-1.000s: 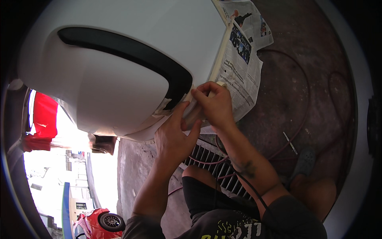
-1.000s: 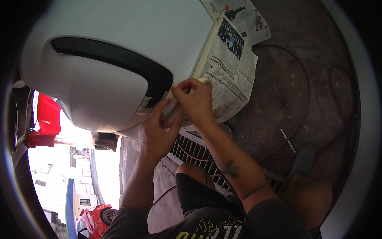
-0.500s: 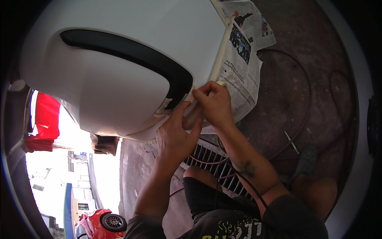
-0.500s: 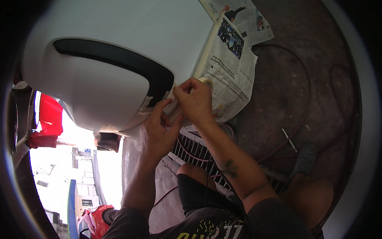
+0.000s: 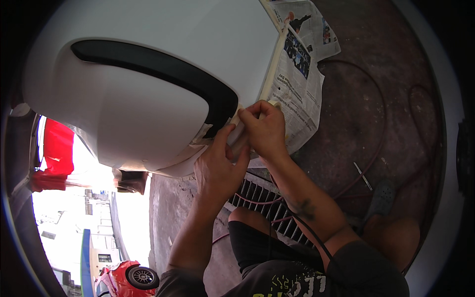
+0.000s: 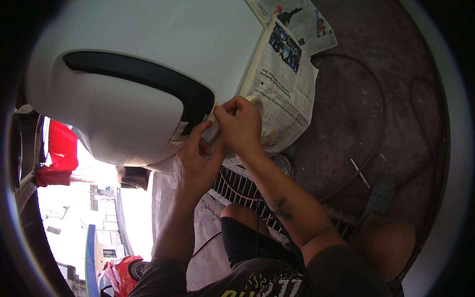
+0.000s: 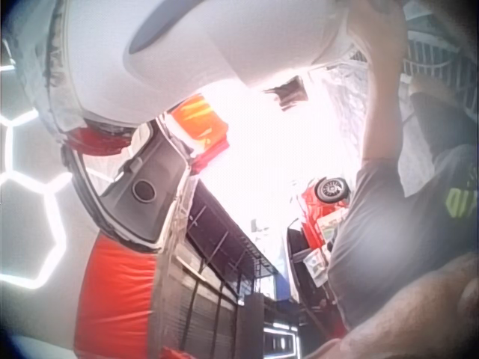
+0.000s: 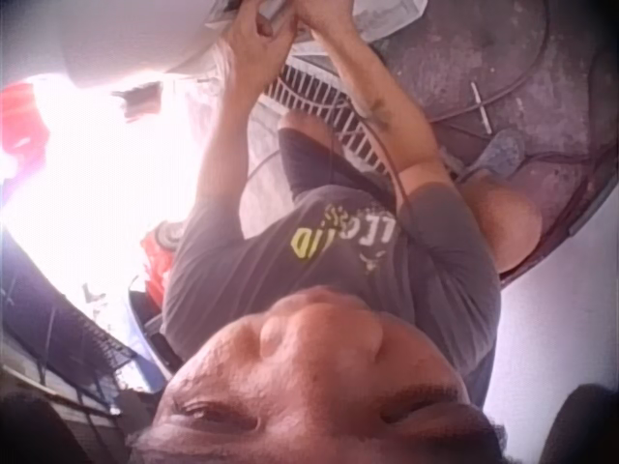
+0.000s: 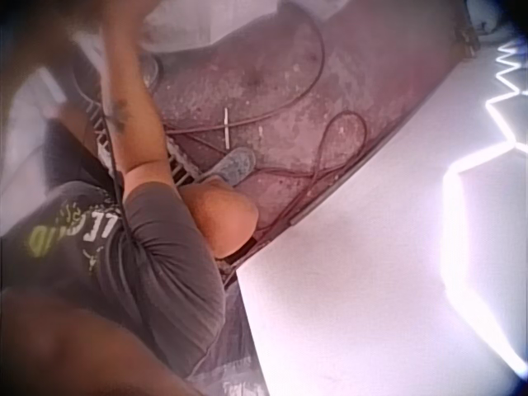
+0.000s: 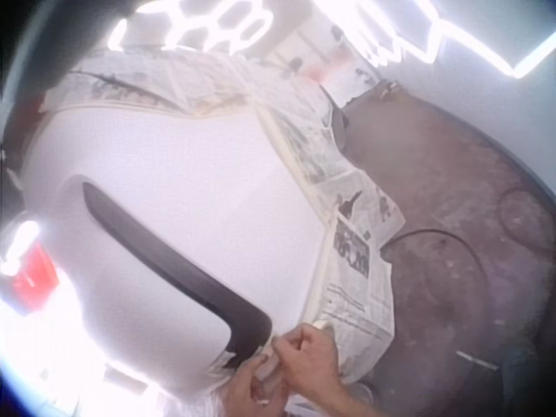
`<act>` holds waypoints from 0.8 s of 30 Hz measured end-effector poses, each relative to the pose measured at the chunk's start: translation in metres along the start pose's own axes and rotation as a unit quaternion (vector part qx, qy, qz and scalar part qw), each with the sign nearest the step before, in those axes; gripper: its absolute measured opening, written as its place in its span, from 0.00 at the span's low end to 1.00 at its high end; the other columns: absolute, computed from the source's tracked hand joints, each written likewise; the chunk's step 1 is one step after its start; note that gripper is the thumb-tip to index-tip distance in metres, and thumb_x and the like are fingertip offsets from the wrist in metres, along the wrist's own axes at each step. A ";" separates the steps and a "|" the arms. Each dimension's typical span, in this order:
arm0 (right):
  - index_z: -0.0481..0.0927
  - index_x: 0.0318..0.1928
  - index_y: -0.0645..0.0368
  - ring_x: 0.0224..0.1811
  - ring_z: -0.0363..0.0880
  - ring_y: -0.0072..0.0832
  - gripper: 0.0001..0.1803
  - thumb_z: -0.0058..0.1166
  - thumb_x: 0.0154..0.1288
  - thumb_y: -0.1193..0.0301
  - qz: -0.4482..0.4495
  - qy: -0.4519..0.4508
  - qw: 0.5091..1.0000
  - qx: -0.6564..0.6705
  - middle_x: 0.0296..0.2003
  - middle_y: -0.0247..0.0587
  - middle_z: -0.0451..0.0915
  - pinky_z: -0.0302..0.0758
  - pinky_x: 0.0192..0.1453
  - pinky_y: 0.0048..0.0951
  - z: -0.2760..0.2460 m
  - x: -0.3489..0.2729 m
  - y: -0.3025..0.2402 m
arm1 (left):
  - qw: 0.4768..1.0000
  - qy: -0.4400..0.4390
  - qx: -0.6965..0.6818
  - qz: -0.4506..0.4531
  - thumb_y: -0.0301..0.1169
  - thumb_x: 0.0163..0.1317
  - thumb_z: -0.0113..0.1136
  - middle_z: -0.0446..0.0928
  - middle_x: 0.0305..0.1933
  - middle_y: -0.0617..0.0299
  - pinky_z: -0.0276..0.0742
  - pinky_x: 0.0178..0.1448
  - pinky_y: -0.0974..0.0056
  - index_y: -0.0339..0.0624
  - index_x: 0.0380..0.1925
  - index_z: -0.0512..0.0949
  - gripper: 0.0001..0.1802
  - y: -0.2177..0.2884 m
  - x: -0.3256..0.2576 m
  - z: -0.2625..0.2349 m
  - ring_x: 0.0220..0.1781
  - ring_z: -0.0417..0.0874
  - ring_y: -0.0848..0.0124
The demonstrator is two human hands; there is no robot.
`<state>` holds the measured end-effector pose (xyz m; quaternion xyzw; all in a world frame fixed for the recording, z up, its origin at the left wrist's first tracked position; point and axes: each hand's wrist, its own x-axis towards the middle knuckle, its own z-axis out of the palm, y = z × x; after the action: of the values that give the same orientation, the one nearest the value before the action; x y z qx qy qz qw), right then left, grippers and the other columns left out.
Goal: The person uses a spray gun to apply white paint to the rear bumper of a car. They then apply masking tape and newspaper to the edges of the bumper to protect adjacent areas from overspray.
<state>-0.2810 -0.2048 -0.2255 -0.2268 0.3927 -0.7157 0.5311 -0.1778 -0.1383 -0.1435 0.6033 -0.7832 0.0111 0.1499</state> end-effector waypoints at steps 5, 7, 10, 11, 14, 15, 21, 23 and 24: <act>0.84 0.33 0.65 0.26 0.78 0.21 0.12 0.69 0.61 0.66 0.006 0.002 1.000 0.005 0.23 0.33 0.80 0.77 0.34 0.29 0.000 0.001 0.003 | 1.000 -0.006 -0.009 -0.010 0.39 0.63 0.74 0.76 0.26 0.59 0.76 0.35 0.53 0.46 0.64 0.80 0.30 0.002 0.001 0.000 0.27 0.83 0.59; 0.84 0.33 0.65 0.26 0.77 0.21 0.12 0.68 0.61 0.67 0.008 -0.001 1.000 0.006 0.23 0.32 0.79 0.76 0.34 0.29 0.000 0.000 0.001 | 0.999 -0.018 -0.023 -0.021 0.39 0.63 0.74 0.77 0.26 0.59 0.77 0.36 0.53 0.46 0.64 0.79 0.30 0.002 0.000 -0.001 0.27 0.84 0.59; 0.84 0.32 0.64 0.26 0.77 0.21 0.12 0.68 0.60 0.67 -0.002 -0.002 1.000 0.004 0.23 0.32 0.79 0.76 0.34 0.29 -0.001 0.000 0.003 | 0.998 -0.025 -0.046 -0.027 0.39 0.64 0.74 0.77 0.26 0.58 0.78 0.37 0.54 0.46 0.65 0.79 0.30 0.001 -0.001 0.000 0.28 0.84 0.59; 0.84 0.32 0.64 0.26 0.77 0.20 0.11 0.68 0.60 0.67 -0.008 -0.001 1.000 0.003 0.23 0.32 0.79 0.76 0.34 0.29 -0.001 0.001 0.003 | 0.998 -0.026 -0.054 -0.026 0.39 0.64 0.74 0.78 0.26 0.58 0.78 0.37 0.54 0.46 0.65 0.78 0.30 0.001 0.000 0.000 0.28 0.85 0.59; 0.84 0.32 0.65 0.26 0.77 0.20 0.12 0.68 0.60 0.67 -0.002 -0.003 1.000 0.031 0.22 0.31 0.78 0.76 0.34 0.29 0.001 0.001 0.003 | 0.995 -0.033 -0.082 -0.048 0.38 0.64 0.75 0.78 0.26 0.58 0.78 0.38 0.54 0.45 0.65 0.78 0.30 0.001 0.001 0.001 0.29 0.86 0.59; 0.84 0.32 0.65 0.26 0.77 0.20 0.12 0.68 0.59 0.67 0.001 -0.002 1.000 0.031 0.22 0.31 0.78 0.76 0.34 0.29 0.001 0.001 0.004 | 0.994 -0.035 -0.088 -0.050 0.38 0.63 0.75 0.78 0.26 0.58 0.78 0.38 0.54 0.45 0.65 0.78 0.31 0.001 0.001 0.002 0.29 0.86 0.60; 0.84 0.32 0.65 0.26 0.78 0.23 0.13 0.68 0.59 0.66 -0.006 0.007 1.000 -0.001 0.23 0.33 0.79 0.77 0.35 0.30 0.002 0.002 0.005 | 0.995 -0.016 -0.085 -0.040 0.37 0.63 0.76 0.78 0.26 0.59 0.78 0.37 0.54 0.44 0.65 0.75 0.32 0.001 0.002 0.004 0.29 0.85 0.59; 0.84 0.32 0.65 0.26 0.79 0.24 0.13 0.67 0.59 0.66 -0.007 0.003 1.000 -0.001 0.23 0.34 0.80 0.78 0.35 0.30 0.002 0.001 0.004 | 0.996 -0.011 -0.076 -0.038 0.37 0.63 0.76 0.78 0.26 0.59 0.78 0.37 0.54 0.44 0.66 0.75 0.32 -0.001 0.002 0.006 0.28 0.85 0.59; 0.84 0.32 0.65 0.27 0.79 0.24 0.13 0.67 0.59 0.66 -0.007 0.006 1.000 -0.004 0.23 0.35 0.80 0.78 0.35 0.30 0.002 0.001 0.003 | 0.997 -0.010 -0.073 -0.034 0.37 0.63 0.76 0.78 0.26 0.59 0.78 0.36 0.54 0.44 0.66 0.75 0.32 -0.001 0.001 0.007 0.28 0.85 0.59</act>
<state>-0.2778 -0.2066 -0.2269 -0.2271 0.3968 -0.7196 0.5226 -0.1783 -0.1410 -0.1498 0.6169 -0.7624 -0.0572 0.1865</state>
